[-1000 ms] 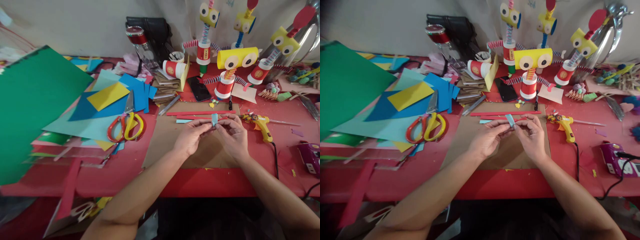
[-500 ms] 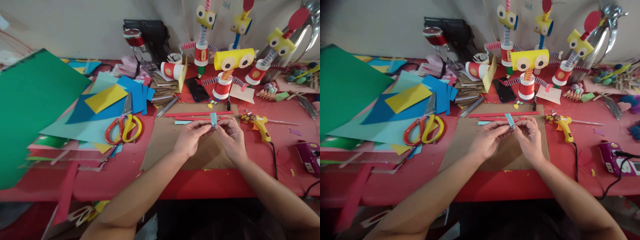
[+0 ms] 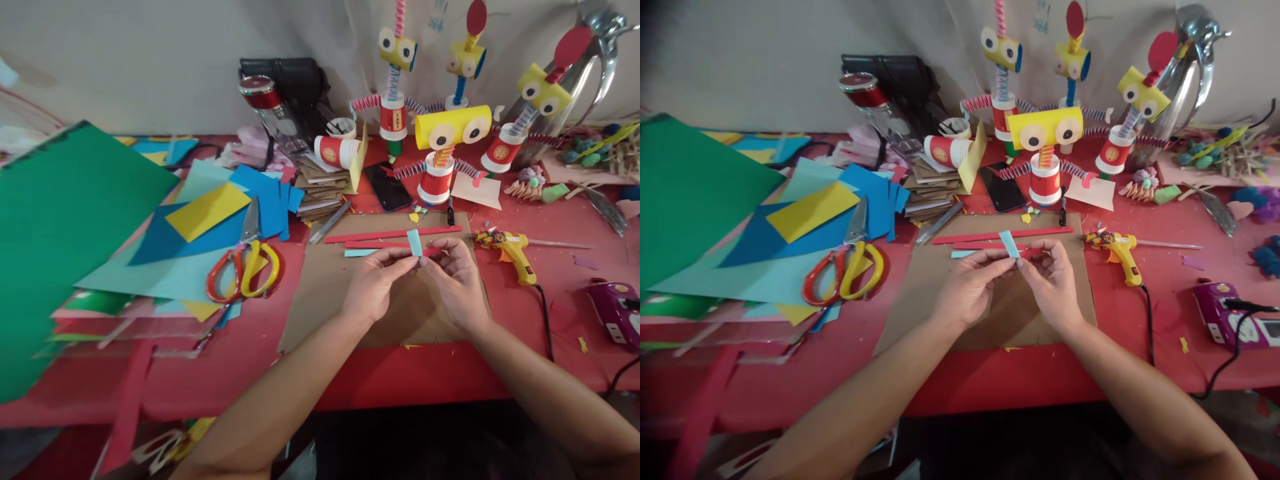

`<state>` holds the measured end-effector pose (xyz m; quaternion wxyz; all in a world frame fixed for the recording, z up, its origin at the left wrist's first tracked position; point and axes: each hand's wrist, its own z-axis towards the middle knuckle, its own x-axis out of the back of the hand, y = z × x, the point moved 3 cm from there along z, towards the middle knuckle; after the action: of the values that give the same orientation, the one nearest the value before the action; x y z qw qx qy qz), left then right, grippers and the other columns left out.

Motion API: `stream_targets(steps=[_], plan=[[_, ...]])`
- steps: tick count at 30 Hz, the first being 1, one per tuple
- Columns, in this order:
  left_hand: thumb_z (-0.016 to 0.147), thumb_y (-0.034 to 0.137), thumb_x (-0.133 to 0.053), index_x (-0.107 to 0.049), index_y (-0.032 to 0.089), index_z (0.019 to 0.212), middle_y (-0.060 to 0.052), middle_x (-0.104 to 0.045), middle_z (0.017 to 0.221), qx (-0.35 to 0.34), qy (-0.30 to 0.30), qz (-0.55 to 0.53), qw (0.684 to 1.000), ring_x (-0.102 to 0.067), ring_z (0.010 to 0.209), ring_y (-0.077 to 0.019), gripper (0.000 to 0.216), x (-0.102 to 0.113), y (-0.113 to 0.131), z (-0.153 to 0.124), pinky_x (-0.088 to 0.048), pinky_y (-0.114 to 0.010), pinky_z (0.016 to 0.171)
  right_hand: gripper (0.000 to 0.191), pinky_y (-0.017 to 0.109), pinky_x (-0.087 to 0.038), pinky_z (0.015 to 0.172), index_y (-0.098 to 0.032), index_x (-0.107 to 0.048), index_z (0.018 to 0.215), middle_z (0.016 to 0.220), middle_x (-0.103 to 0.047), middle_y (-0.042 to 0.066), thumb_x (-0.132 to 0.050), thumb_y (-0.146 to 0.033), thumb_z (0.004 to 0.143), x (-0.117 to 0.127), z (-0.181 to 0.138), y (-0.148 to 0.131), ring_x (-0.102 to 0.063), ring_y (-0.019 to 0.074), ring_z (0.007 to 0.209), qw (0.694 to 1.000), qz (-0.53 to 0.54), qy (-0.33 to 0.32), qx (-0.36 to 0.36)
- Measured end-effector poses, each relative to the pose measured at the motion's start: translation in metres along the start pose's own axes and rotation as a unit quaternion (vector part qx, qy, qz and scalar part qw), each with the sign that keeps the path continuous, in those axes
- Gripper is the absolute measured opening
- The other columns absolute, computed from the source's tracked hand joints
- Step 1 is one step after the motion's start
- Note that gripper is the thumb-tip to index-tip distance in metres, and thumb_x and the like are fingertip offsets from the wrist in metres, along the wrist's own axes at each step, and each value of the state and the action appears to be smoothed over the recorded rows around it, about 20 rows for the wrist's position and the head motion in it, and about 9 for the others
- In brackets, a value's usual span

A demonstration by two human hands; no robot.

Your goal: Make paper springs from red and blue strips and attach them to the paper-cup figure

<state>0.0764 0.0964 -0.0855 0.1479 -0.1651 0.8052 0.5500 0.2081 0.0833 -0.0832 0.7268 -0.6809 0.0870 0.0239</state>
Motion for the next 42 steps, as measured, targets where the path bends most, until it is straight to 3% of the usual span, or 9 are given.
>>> stream_targets(steps=[3, 8, 13, 19, 25, 37, 42], plan=[[0.051, 0.023, -0.085, -0.074, 0.019, 0.065, 0.000, -0.072, 0.065, -0.010, 0.016, 0.033, 0.999, -0.062, 0.062, -0.0101, 0.018, 0.003, 0.002, 0.001, -0.051, -0.026, 0.069, 0.024, 0.030, -0.056, 0.074, -0.027, -0.060, 0.096, 0.101, -0.066, 0.000, -0.073, -0.029, 0.077, 0.003, 0.001, -0.002, -0.066, 0.0143, 0.084, 1.000, -0.027, -0.011, 0.000], [0.056, 0.020, -0.079, -0.076, 0.019, 0.072, -0.002, -0.074, 0.070, -0.061, 0.008, 0.130, 0.990, -0.065, 0.067, -0.0131, 0.016, 0.004, 0.010, -0.003, -0.052, -0.027, 0.069, 0.013, 0.033, -0.055, 0.071, -0.021, -0.070, 0.082, 0.081, -0.071, 0.003, -0.070, -0.033, 0.080, 0.007, 0.004, -0.002, -0.067, 0.0161, 0.075, 0.996, -0.086, -0.032, -0.007], [0.061, 0.019, -0.076, -0.077, 0.019, 0.075, -0.002, -0.076, 0.073, -0.102, -0.005, 0.204, 0.974, -0.066, 0.068, -0.0140, 0.014, 0.004, 0.016, -0.006, -0.053, -0.027, 0.068, 0.012, 0.033, -0.056, 0.072, -0.021, -0.074, 0.082, 0.082, -0.074, 0.004, -0.073, -0.032, 0.077, 0.006, 0.004, -0.003, -0.068, 0.0171, 0.076, 0.991, -0.127, -0.037, 0.027], [0.062, 0.024, -0.080, -0.077, 0.021, 0.081, -0.003, -0.077, 0.081, -0.086, -0.041, 0.104, 0.990, -0.070, 0.077, -0.0161, 0.020, 0.002, 0.007, -0.003, -0.056, -0.031, 0.078, 0.004, 0.028, -0.058, 0.069, -0.022, -0.070, 0.075, 0.074, -0.072, -0.001, -0.071, -0.025, 0.076, 0.001, 0.003, -0.003, -0.067, 0.0126, 0.068, 0.999, -0.040, -0.013, 0.010], [0.060, 0.028, -0.085, -0.078, 0.022, 0.080, -0.002, -0.078, 0.084, -0.068, -0.013, 0.032, 0.997, -0.069, 0.081, -0.0170, 0.023, 0.001, 0.000, -0.003, -0.054, -0.034, 0.085, 0.009, 0.027, -0.060, 0.068, -0.022, -0.068, 0.073, 0.070, -0.070, -0.003, -0.073, -0.029, 0.076, -0.001, 0.002, -0.001, -0.067, 0.0114, 0.066, 1.000, 0.004, -0.014, 0.003], [0.052, 0.029, -0.089, -0.079, 0.023, 0.072, -0.002, -0.077, 0.077, -0.073, 0.013, 0.041, 0.996, -0.069, 0.078, -0.0179, 0.024, 0.001, 0.003, -0.003, -0.055, -0.034, 0.083, 0.014, 0.031, -0.061, 0.074, -0.023, -0.066, 0.079, 0.073, -0.071, -0.002, -0.074, -0.034, 0.078, -0.002, -0.002, -0.006, -0.068, 0.0120, 0.066, 0.999, 0.015, -0.046, 0.013], [0.052, 0.028, -0.089, -0.079, 0.023, 0.072, -0.003, -0.078, 0.077, -0.069, 0.016, 0.049, 0.996, -0.069, 0.077, -0.0180, 0.023, 0.001, 0.006, -0.004, -0.055, -0.034, 0.081, 0.014, 0.029, -0.060, 0.069, -0.023, -0.065, 0.076, 0.070, -0.069, -0.002, -0.071, -0.035, 0.079, -0.002, -0.002, -0.008, -0.067, 0.0132, 0.068, 0.999, -0.011, -0.027, 0.021]])
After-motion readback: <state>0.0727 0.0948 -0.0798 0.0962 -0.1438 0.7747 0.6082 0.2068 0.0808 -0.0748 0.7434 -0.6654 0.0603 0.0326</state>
